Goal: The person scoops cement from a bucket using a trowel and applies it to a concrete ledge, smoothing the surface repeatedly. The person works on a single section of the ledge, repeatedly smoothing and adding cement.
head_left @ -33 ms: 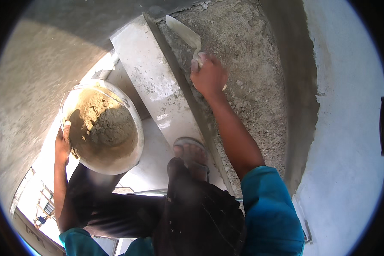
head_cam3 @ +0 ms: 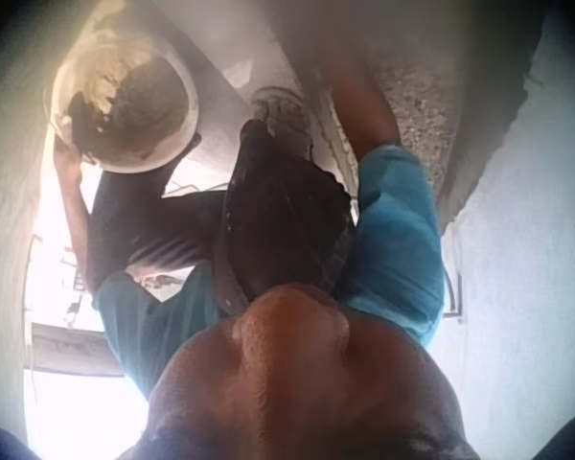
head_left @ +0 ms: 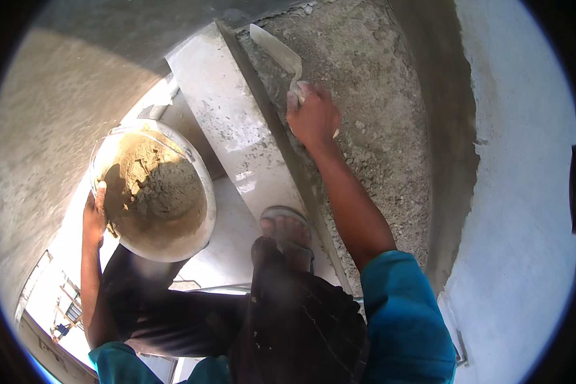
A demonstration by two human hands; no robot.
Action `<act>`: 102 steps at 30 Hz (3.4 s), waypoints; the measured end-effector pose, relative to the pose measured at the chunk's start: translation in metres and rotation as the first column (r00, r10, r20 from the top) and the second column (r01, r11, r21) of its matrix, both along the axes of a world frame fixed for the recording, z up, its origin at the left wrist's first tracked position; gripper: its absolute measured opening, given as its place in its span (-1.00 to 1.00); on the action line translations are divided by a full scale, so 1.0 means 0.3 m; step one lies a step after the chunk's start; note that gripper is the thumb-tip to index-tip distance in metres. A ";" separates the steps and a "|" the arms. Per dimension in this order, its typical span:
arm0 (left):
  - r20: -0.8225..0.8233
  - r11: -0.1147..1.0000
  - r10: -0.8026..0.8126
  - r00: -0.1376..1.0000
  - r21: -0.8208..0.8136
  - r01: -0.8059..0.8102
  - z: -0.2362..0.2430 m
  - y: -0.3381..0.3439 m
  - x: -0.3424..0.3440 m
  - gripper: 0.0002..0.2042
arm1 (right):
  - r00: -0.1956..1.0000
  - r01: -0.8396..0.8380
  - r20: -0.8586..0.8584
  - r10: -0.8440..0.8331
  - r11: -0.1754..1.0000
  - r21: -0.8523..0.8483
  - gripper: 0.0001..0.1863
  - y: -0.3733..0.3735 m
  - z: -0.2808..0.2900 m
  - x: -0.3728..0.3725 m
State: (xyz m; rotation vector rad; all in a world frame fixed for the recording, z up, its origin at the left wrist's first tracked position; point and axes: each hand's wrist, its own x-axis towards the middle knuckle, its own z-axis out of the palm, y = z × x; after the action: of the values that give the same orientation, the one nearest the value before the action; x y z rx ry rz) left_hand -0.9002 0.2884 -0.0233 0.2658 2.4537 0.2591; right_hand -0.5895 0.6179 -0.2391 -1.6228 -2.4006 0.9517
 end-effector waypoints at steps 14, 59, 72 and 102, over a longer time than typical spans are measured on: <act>0.001 1.000 0.003 1.000 -0.025 -0.003 -0.023 -0.012 -0.031 -0.22 | 0.991 -0.022 -0.134 0.016 0.999 -0.037 -0.67 -0.049 -0.007 -0.054; 0.014 0.998 0.059 0.998 -0.027 -0.058 -0.025 -0.015 -0.037 -0.17 | 0.992 -0.016 -0.124 -0.005 0.985 -0.171 -0.62 -0.021 0.127 -0.155; 0.018 1.000 0.018 1.000 0.007 -0.018 -0.038 -0.036 -0.049 -0.16 | 0.996 -0.008 -0.085 -0.009 0.980 -0.197 -0.58 -0.008 0.078 -0.152; -0.004 1.000 -0.013 1.000 -0.018 0.013 -0.028 -0.041 -0.048 -0.19 | 0.996 -0.083 -0.033 0.084 0.996 0.033 -0.63 0.168 -0.016 -0.082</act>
State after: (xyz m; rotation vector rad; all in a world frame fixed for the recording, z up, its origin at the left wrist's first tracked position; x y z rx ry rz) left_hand -0.9145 0.2762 -0.0317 0.2745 2.4562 0.2313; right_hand -0.6140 0.6683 -0.2441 -1.4944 -2.4651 0.9415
